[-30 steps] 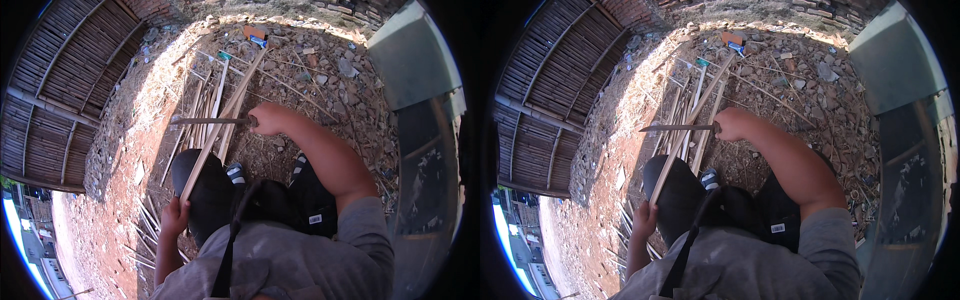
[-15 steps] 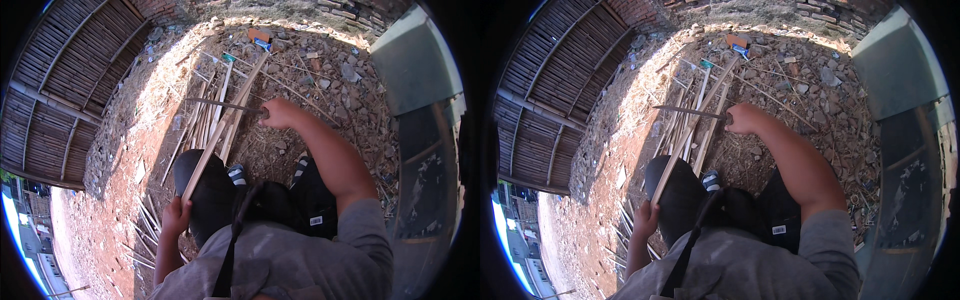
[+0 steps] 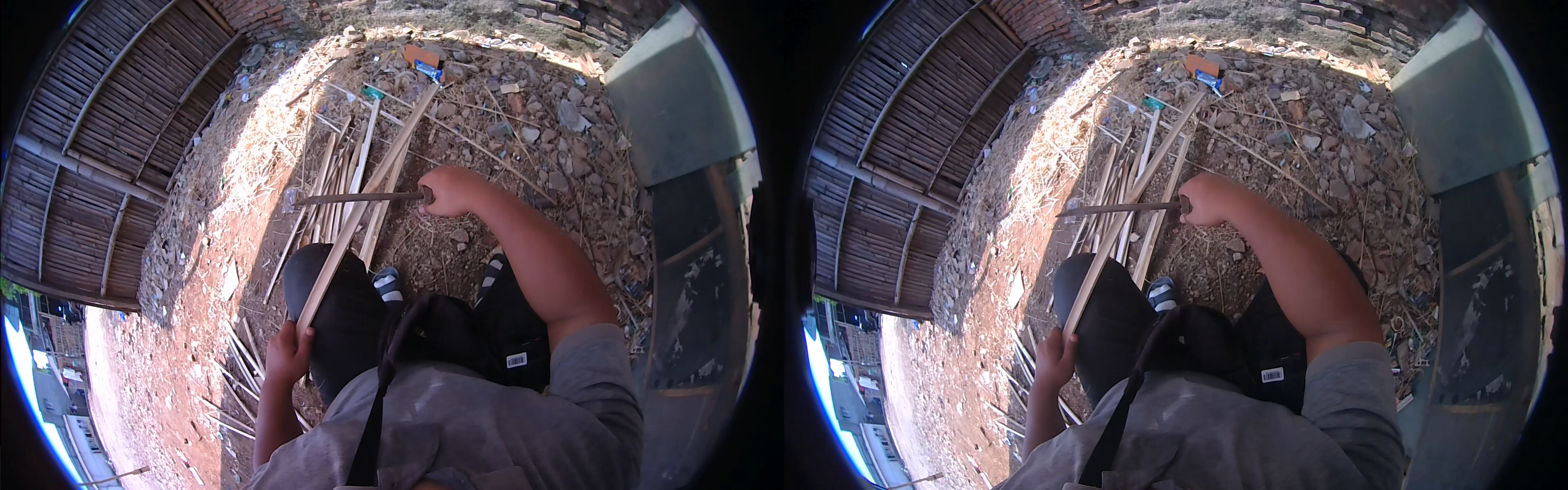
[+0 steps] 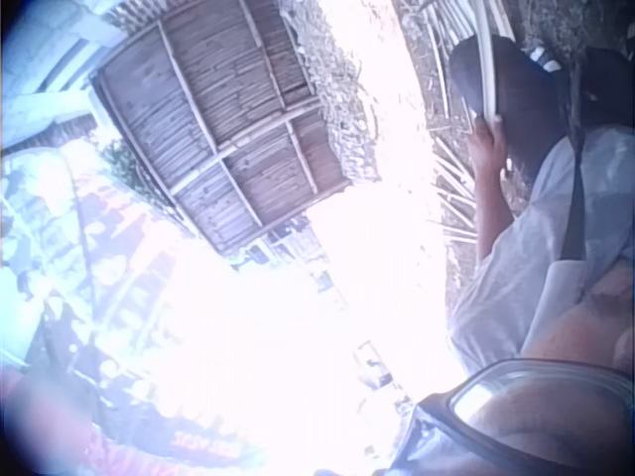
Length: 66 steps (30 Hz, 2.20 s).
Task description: The person uses a machete to split a long bamboo pole into thin strips. They hold the bamboo vertically against their leg and repeatedly strike it with the machete to drive the blade down the length of the pole, separating the material into smaller sections.
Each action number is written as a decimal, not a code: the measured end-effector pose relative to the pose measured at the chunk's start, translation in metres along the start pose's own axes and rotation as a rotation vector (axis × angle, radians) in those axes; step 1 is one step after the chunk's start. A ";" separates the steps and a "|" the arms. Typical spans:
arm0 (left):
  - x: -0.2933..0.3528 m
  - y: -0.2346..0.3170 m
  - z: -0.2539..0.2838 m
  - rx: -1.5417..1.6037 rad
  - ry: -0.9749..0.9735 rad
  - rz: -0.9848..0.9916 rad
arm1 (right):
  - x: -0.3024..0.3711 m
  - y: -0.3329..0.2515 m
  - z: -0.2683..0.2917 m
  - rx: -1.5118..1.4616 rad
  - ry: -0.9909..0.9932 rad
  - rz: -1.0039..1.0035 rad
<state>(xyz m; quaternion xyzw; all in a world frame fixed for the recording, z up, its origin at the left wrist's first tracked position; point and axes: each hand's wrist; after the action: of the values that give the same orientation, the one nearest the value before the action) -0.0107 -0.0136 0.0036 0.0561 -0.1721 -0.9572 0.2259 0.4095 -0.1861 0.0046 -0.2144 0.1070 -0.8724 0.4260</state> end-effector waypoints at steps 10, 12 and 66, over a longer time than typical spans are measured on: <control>0.000 0.001 -0.002 0.034 0.022 0.017 | -0.005 0.004 -0.010 -0.103 0.037 0.004; 0.001 0.002 -0.001 0.042 0.017 0.029 | -0.005 -0.001 -0.009 -0.081 0.017 0.013; 0.003 -0.007 -0.007 0.022 0.043 0.019 | 0.004 0.004 0.012 -0.124 0.048 -0.010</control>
<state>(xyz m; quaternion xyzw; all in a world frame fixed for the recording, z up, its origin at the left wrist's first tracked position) -0.0149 -0.0111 -0.0057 0.0773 -0.1784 -0.9516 0.2381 0.4155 -0.1920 0.0149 -0.2198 0.1698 -0.8712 0.4048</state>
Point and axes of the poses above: each hand's wrist, its own x-axis away from the middle knuckle, its own z-axis out of the back of the hand, y = z × x, and after that the axes turned 13 degrees about -z, right-handed
